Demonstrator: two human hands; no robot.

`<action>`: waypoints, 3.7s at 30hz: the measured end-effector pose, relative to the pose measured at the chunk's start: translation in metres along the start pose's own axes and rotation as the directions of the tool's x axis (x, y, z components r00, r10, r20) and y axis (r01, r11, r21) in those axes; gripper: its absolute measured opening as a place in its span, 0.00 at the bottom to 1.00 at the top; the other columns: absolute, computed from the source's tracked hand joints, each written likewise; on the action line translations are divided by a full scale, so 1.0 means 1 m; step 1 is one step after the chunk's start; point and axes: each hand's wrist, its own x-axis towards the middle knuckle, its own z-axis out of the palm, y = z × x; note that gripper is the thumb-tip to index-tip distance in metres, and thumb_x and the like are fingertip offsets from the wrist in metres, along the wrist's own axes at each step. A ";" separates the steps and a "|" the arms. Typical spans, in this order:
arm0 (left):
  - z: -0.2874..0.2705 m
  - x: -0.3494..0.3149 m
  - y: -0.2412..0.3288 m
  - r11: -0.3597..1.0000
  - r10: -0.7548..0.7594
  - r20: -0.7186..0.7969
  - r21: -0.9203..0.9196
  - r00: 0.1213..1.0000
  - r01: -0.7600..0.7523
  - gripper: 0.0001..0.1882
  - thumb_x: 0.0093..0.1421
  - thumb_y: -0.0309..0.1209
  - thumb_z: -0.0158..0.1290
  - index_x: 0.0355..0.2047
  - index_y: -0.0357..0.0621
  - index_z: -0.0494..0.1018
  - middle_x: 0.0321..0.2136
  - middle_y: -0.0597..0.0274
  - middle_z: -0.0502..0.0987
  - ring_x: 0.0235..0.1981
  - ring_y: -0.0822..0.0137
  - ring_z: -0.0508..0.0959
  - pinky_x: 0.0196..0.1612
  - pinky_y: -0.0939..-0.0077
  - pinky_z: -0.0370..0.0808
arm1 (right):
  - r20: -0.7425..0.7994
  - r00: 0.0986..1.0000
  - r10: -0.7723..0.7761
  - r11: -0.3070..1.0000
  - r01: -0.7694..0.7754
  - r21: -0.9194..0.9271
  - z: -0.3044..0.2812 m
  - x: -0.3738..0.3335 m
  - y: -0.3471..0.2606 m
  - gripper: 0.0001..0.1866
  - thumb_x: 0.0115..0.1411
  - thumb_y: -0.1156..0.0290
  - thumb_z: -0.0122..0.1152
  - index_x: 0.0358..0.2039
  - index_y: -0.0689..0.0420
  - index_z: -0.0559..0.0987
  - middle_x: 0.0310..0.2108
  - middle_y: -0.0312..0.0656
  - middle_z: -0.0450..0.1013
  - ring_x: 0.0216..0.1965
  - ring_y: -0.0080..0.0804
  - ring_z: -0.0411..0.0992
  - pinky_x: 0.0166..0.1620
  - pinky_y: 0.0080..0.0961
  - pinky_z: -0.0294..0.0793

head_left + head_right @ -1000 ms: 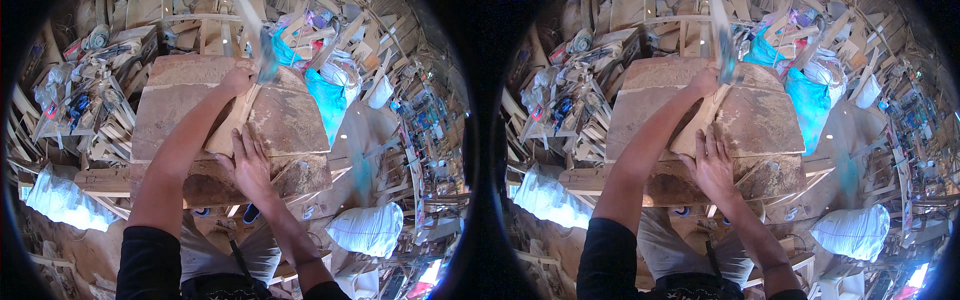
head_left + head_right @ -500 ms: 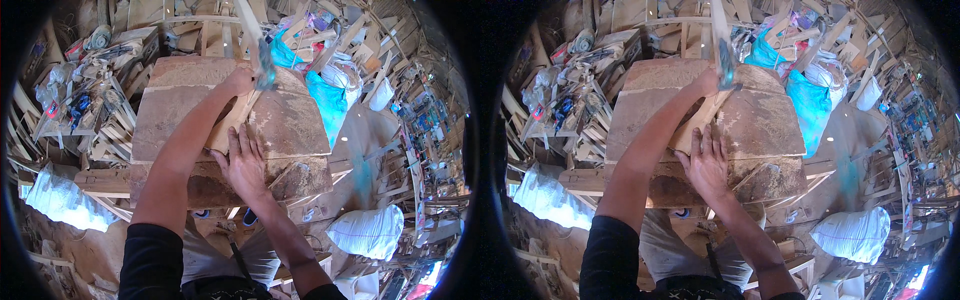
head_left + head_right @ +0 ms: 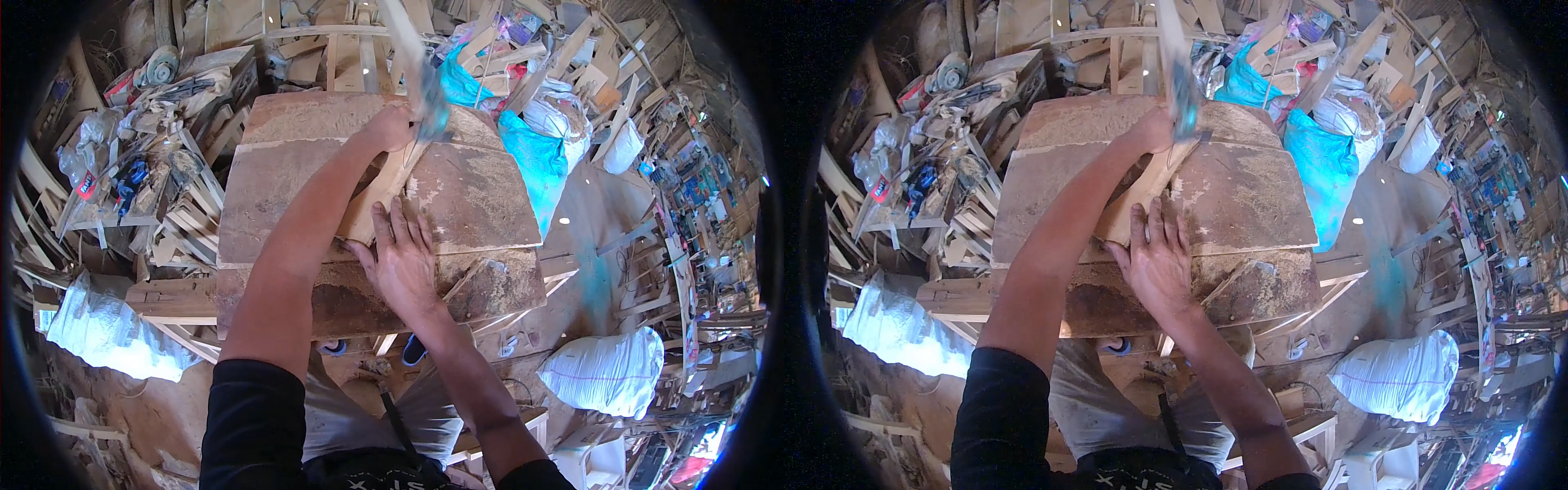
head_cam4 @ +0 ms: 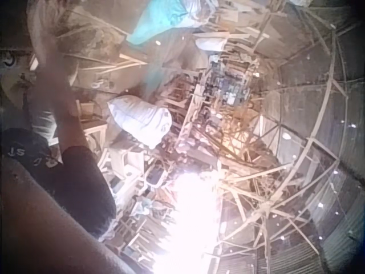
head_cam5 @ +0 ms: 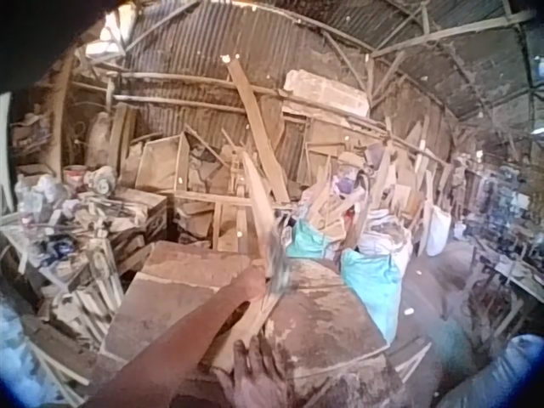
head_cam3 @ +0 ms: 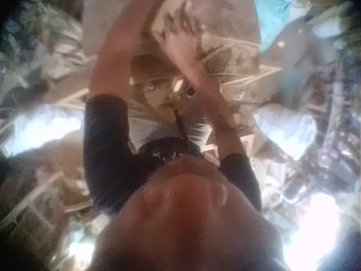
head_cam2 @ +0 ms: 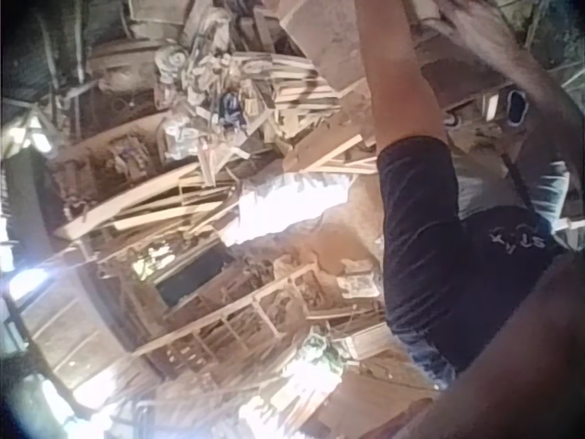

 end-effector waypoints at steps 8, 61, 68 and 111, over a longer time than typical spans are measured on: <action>0.004 0.002 -0.035 0.998 -0.014 -0.063 0.062 0.998 0.018 0.20 0.69 0.41 0.49 0.50 0.42 0.82 0.51 0.38 0.81 0.53 0.37 0.80 0.59 0.48 0.77 | 0.011 0.999 -0.053 0.996 0.052 0.076 0.003 0.003 -0.004 0.37 0.69 0.47 0.61 0.66 0.65 0.72 0.65 0.67 0.67 0.66 0.61 0.69 0.73 0.56 0.57; -0.021 -0.023 -0.009 0.980 -0.122 -0.013 0.156 0.992 0.123 0.31 0.60 0.61 0.56 0.48 0.48 0.84 0.44 0.39 0.84 0.48 0.38 0.83 0.55 0.49 0.79 | 0.107 0.888 0.448 0.702 -0.423 0.573 0.006 0.013 0.048 0.22 0.69 0.62 0.60 0.59 0.60 0.78 0.62 0.54 0.74 0.65 0.52 0.69 0.72 0.54 0.57; -0.016 -0.026 -0.018 0.992 -0.106 -0.029 0.070 0.994 0.107 0.29 0.59 0.57 0.59 0.48 0.47 0.84 0.44 0.41 0.84 0.47 0.39 0.83 0.54 0.50 0.80 | -0.098 0.941 0.323 0.908 -0.279 0.314 0.021 0.016 0.060 0.15 0.70 0.66 0.57 0.49 0.60 0.85 0.57 0.48 0.78 0.65 0.47 0.69 0.73 0.54 0.55; -0.019 -0.010 -0.034 0.977 -0.182 -0.035 0.106 0.983 0.185 0.27 0.61 0.54 0.56 0.49 0.46 0.84 0.48 0.39 0.82 0.52 0.41 0.81 0.59 0.52 0.78 | -0.065 0.937 0.343 0.901 -0.309 0.306 0.024 0.038 0.070 0.15 0.69 0.62 0.57 0.48 0.53 0.87 0.55 0.45 0.80 0.61 0.49 0.73 0.71 0.55 0.58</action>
